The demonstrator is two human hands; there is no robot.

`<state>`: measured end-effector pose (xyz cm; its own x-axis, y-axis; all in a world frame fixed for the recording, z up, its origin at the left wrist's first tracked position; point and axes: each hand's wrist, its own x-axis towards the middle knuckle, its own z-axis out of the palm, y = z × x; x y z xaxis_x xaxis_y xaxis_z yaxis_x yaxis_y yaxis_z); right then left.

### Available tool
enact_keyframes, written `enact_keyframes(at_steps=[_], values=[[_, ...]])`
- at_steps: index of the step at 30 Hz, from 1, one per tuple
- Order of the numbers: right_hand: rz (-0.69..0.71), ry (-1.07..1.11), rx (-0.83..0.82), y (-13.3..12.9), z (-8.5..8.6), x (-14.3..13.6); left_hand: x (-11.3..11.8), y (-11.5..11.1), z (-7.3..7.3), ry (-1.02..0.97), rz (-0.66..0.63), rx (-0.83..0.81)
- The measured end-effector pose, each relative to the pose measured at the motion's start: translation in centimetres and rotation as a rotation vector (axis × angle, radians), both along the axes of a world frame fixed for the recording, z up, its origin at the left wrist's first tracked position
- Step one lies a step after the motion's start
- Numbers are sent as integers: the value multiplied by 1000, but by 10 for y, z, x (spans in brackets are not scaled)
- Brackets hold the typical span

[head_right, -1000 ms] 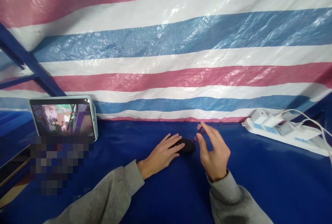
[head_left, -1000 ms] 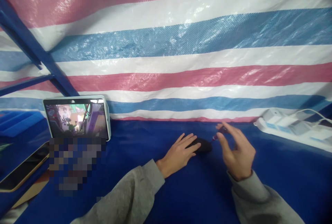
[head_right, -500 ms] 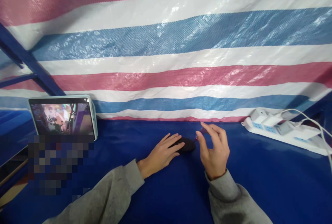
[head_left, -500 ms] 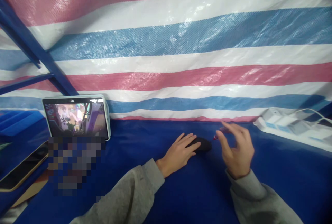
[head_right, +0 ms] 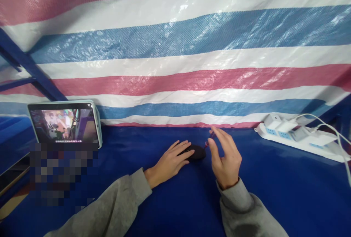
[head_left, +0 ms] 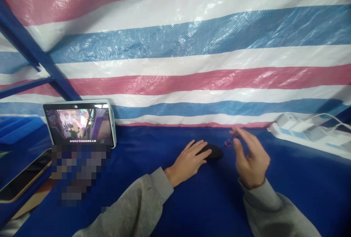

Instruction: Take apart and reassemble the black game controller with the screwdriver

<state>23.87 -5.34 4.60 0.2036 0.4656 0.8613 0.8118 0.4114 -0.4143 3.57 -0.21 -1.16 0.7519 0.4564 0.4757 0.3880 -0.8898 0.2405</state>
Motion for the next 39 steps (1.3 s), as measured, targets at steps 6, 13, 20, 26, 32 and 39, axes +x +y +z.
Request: enact_keyframes(at_steps=[6,13,20,26,32,39], values=[[-34,73,10,0,-1,0,0,0,0,-4,3,9],[10,60,-43,0,0,0,0,0,0,-11,1,7],[12,28,-63,0,-2,0,0,-1,3,-11,1,11],[-39,29,-18,-1,2,-2,-1,-2,6,-3,5,0],[-3,44,-83,0,0,0,0,-2,5,2,6,4],[-11,86,-100,2,-8,2,0,-2,5,-2,5,2]])
